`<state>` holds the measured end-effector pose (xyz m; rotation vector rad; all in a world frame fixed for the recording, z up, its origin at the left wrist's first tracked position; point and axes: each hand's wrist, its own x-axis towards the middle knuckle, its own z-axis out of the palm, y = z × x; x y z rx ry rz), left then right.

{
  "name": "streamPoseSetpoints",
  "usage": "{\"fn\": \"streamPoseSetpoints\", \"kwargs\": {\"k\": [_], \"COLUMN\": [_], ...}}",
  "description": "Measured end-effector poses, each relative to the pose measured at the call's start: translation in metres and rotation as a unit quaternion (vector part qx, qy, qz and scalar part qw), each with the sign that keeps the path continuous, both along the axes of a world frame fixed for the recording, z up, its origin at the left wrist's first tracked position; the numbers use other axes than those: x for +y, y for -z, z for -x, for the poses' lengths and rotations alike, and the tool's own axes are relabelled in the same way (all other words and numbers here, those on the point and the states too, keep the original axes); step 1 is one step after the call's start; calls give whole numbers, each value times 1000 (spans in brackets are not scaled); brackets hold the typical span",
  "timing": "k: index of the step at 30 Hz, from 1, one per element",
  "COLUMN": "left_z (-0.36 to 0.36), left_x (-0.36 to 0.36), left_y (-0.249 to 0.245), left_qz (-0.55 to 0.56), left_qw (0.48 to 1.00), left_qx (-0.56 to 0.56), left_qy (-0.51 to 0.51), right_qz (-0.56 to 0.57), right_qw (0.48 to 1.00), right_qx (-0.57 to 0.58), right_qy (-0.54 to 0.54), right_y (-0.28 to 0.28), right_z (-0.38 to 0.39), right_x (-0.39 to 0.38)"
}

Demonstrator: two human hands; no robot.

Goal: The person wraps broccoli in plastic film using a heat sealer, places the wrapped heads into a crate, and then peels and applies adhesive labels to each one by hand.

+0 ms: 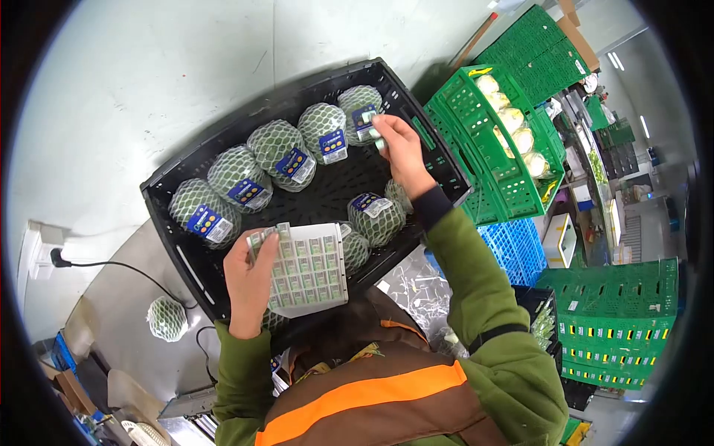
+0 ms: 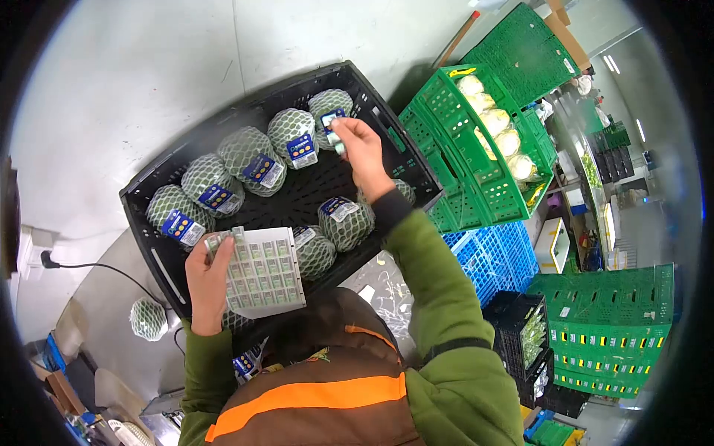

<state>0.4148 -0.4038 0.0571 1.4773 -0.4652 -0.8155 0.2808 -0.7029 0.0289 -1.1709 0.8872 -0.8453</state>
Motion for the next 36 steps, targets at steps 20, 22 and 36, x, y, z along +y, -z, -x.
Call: {"fn": "streamPoseSetpoints", "kwargs": {"k": [20, 22, 36], "left_z": [-13, -12, -7], "left_x": [4, 3, 16], "left_y": [5, 6, -5], "left_qz": [-37, -22, 54], "left_qw": [999, 1000, 998], "left_qx": [-18, -15, 24], "left_qy": [0, -6, -21], "right_qz": [207, 178, -39], "right_qw": [847, 849, 997], "right_qx": [418, 439, 1], "right_qy": [256, 233, 65], "right_y": [96, 90, 88], "right_z": [-47, -38, -63], "right_x": [-68, -65, 24]}}
